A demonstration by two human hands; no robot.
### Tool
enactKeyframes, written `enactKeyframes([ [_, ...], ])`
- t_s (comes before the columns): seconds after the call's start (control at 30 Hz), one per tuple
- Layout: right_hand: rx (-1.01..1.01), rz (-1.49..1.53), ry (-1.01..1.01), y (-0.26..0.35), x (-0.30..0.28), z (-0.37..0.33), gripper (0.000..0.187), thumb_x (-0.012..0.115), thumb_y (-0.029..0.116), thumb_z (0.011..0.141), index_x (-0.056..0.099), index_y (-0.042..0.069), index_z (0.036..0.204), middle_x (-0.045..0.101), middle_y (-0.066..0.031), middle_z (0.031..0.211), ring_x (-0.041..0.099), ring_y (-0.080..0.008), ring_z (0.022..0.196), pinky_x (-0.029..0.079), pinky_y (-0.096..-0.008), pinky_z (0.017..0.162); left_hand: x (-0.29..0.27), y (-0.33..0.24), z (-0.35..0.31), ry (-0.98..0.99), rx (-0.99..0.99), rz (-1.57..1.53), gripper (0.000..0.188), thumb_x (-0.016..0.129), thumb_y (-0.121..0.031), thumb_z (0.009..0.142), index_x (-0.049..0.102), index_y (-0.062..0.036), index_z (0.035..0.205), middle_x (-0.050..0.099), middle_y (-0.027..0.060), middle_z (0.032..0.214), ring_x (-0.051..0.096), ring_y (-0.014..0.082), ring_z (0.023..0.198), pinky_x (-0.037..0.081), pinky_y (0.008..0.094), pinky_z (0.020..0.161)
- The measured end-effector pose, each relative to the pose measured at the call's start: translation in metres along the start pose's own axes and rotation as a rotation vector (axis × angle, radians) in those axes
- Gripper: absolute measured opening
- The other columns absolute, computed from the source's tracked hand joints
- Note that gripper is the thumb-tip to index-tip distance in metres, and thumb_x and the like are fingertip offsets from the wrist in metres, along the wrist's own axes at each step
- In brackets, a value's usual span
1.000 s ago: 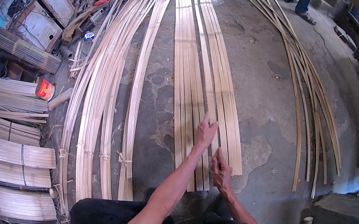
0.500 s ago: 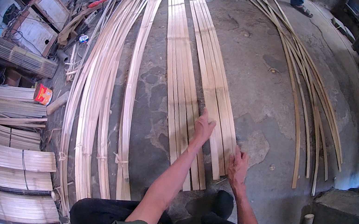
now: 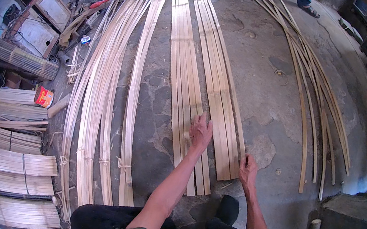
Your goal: The person sits on the floor and arranges long, thin wooden strips into a neat pile. They repeatedly pick up individual strips, align them with others, and place them back down to form a growing stack.
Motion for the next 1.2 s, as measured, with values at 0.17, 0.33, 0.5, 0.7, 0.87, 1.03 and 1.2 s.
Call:
enactKeyframes([
  [0.17,0.087,0.049,0.035,0.052,-0.009,-0.016,0.02,0.052,0.019,0.097,0.057,0.003,0.109,0.063,-0.0219,0.078,0.063,-0.037,0.067,0.048,-0.0461,0.061,-0.013,0.033,-0.015,-0.17,0.053,0.167,0.056,0.059,-0.027,0.09,0.044,-0.0087,0.141,0.042,0.0183,0.142,0.04,0.0339,0.132,0.03,0.0528,0.108],
  [0.33,0.1,0.227,0.031,0.064,0.008,-0.038,0.026,0.05,0.023,0.101,0.055,0.001,0.114,0.06,-0.0163,0.071,0.06,-0.0254,0.064,0.047,-0.0379,0.058,0.001,0.033,-0.026,-0.127,0.162,0.323,0.06,0.051,-0.032,0.095,0.035,-0.0129,0.149,0.029,0.0143,0.155,0.024,0.0344,0.144,0.013,0.052,0.117],
  [0.5,0.118,0.269,0.127,0.063,0.053,-0.056,0.027,0.049,0.024,0.101,0.052,0.002,0.117,0.06,-0.0208,0.069,0.062,-0.0326,0.062,0.048,-0.0421,0.059,0.011,0.034,-0.033,-0.042,0.231,0.458,0.058,0.044,-0.033,0.098,0.031,-0.0112,0.151,0.028,0.0098,0.157,0.023,0.0366,0.144,0.011,0.0536,0.117],
  [0.7,0.137,0.26,0.289,0.077,0.073,-0.069,0.042,0.051,0.015,0.099,0.046,0.007,0.14,0.046,-0.0208,0.07,0.045,-0.0149,0.06,0.044,-0.0315,0.058,0.012,0.038,-0.032,-0.024,0.215,0.425,0.057,0.041,-0.031,0.099,0.031,-0.0122,0.151,0.027,0.0085,0.157,0.02,0.0347,0.145,0.009,0.0524,0.118],
  [0.87,0.056,0.194,0.29,0.059,0.081,-0.074,0.048,0.051,0.01,0.097,0.042,0.011,0.144,0.046,-0.0262,0.072,0.05,-0.0208,0.057,0.045,-0.033,0.058,0.012,0.036,-0.032,-0.048,0.21,0.387,0.056,0.041,-0.03,0.098,0.032,-0.011,0.15,0.029,0.0082,0.157,0.02,0.0332,0.146,0.01,0.0513,0.118],
  [1.03,-0.104,0.109,0.329,0.061,0.09,-0.085,0.053,0.051,0.008,0.096,0.036,0.012,0.147,0.051,-0.0268,0.072,0.058,-0.0323,0.059,0.047,-0.0368,0.059,0.007,0.041,-0.032,-0.086,0.222,0.386,0.054,0.043,-0.029,0.098,0.037,-0.0103,0.148,0.032,0.0088,0.155,0.023,0.0338,0.144,0.014,0.0517,0.117],
  [1.2,-0.065,0.066,0.34,0.06,0.086,-0.085,0.049,0.051,0.007,0.096,0.041,0.011,0.144,0.054,-0.0237,0.069,0.059,-0.0308,0.058,0.048,-0.0395,0.058,0.006,0.035,-0.032,-0.113,0.236,0.34,0.049,0.043,-0.027,0.098,0.042,-0.0089,0.144,0.036,0.0092,0.153,0.026,0.0332,0.143,0.014,0.0526,0.117],
])
Point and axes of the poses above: each hand's wrist, its own z-axis towards the middle knuckle, its own x-axis out of the palm, y = z × x, the point moved 9 cm from there along z, towards the middle knuckle
